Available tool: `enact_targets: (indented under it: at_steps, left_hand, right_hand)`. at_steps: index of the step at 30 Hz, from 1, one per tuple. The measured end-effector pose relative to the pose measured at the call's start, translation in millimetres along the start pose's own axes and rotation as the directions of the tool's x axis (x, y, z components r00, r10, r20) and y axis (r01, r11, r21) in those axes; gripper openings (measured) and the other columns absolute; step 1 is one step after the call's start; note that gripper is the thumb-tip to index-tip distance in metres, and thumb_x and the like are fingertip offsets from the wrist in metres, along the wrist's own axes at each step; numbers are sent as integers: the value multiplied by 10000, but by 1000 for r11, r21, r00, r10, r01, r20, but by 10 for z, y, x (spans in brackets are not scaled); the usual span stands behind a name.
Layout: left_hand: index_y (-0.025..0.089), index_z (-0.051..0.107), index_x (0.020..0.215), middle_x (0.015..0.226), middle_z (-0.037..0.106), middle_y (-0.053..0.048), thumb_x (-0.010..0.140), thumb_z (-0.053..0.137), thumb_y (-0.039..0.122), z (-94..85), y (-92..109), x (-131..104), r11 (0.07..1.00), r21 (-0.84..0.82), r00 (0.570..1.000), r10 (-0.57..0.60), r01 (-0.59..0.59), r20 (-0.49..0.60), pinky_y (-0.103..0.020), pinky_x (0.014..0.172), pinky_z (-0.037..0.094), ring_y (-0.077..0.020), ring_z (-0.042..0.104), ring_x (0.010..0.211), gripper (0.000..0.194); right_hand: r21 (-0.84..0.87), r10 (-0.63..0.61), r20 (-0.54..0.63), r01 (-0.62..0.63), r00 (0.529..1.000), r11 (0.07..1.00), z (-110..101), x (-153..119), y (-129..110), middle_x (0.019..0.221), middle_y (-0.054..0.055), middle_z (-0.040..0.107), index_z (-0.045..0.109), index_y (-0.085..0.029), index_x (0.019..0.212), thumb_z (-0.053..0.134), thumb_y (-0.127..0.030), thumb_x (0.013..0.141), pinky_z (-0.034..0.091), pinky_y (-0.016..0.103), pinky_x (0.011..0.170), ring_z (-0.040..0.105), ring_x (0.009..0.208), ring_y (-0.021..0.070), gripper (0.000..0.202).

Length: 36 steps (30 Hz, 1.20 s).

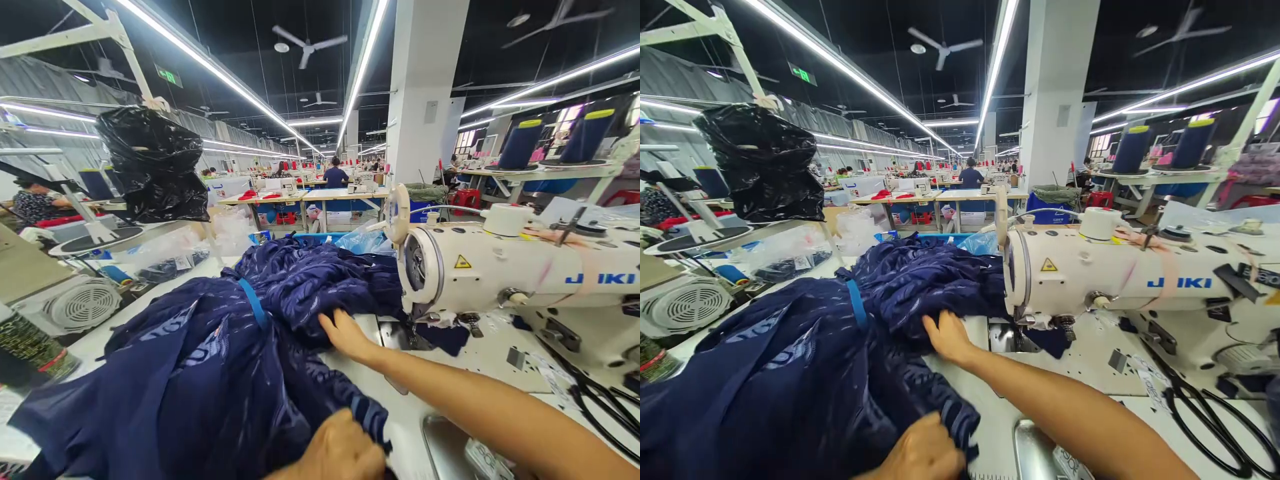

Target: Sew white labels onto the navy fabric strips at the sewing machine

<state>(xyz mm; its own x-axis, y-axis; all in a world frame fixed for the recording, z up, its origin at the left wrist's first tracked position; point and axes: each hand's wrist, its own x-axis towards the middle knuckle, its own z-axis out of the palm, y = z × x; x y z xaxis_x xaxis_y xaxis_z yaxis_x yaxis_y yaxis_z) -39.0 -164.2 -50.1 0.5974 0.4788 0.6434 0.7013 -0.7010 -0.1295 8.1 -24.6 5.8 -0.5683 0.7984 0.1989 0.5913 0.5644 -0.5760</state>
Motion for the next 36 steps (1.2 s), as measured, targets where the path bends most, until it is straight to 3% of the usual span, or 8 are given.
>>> enact_targets:
  at_steps: [6,9,14,20,24,27,32,36]
  left_hand:
    - [189,512,719,559,525,-16,876,235,115,-119,-935,478,986,155,985,-88,64,149,-304,544,350,-155,483,543,326]
    - [192,508,721,573,518,-21,861,205,84,-102,-1084,545,988,151,981,-66,38,181,-316,557,348,-162,461,548,350]
    - [182,499,667,609,522,-13,839,304,130,-106,-755,591,996,52,966,56,-71,251,-318,599,332,-149,441,587,265]
    - [171,536,591,628,531,-17,846,370,215,-354,-214,800,980,-186,895,24,66,445,-331,653,310,-145,449,635,307]
    - [193,570,629,655,550,-12,845,330,140,-435,45,942,926,-364,875,88,105,476,-294,637,350,-134,476,628,327]
    - [225,608,752,704,580,-13,850,312,135,-477,189,1041,883,-453,904,90,122,418,-245,580,385,-130,514,644,325]
    - [243,615,943,727,614,-10,856,365,211,-398,283,1322,828,-512,929,-28,229,369,-209,582,449,-125,569,663,266]
    - [199,555,1090,966,642,-48,794,421,239,-52,192,1499,772,-435,868,-296,463,398,-293,733,478,-182,588,865,327]
  right_hand:
    - [-37,29,-9,-30,1000,999,-108,557,158,966,174,637,582,-90,944,276,-352,916,437,325,745,604,912,246,404]
    - [-28,-3,-10,3,1000,1000,-189,485,244,1021,134,633,583,-116,997,312,-321,912,429,301,798,587,959,209,350]
    - [-24,-103,18,103,995,994,-450,-87,403,1193,109,545,530,-116,1132,414,-282,873,384,264,910,500,1100,169,329]
    - [-66,-261,120,271,958,960,-1053,-865,728,1103,96,587,560,-118,1077,473,-243,841,380,288,909,525,1039,172,282]
    - [-110,-158,73,165,985,980,-1460,-1193,1017,943,63,622,598,-122,961,503,-180,810,413,267,804,566,874,150,187]
    - [-144,-76,45,82,996,986,-1676,-1402,1180,790,27,607,610,-124,798,518,-103,767,408,238,715,552,747,127,99]
    - [-147,-119,247,159,962,976,-1794,-1714,1236,725,-1,569,605,-133,714,539,-92,753,371,208,634,513,646,98,87]
    - [-164,-165,319,225,933,960,-1718,-1871,1193,766,7,578,610,-151,774,557,-162,775,339,206,597,505,666,107,54]
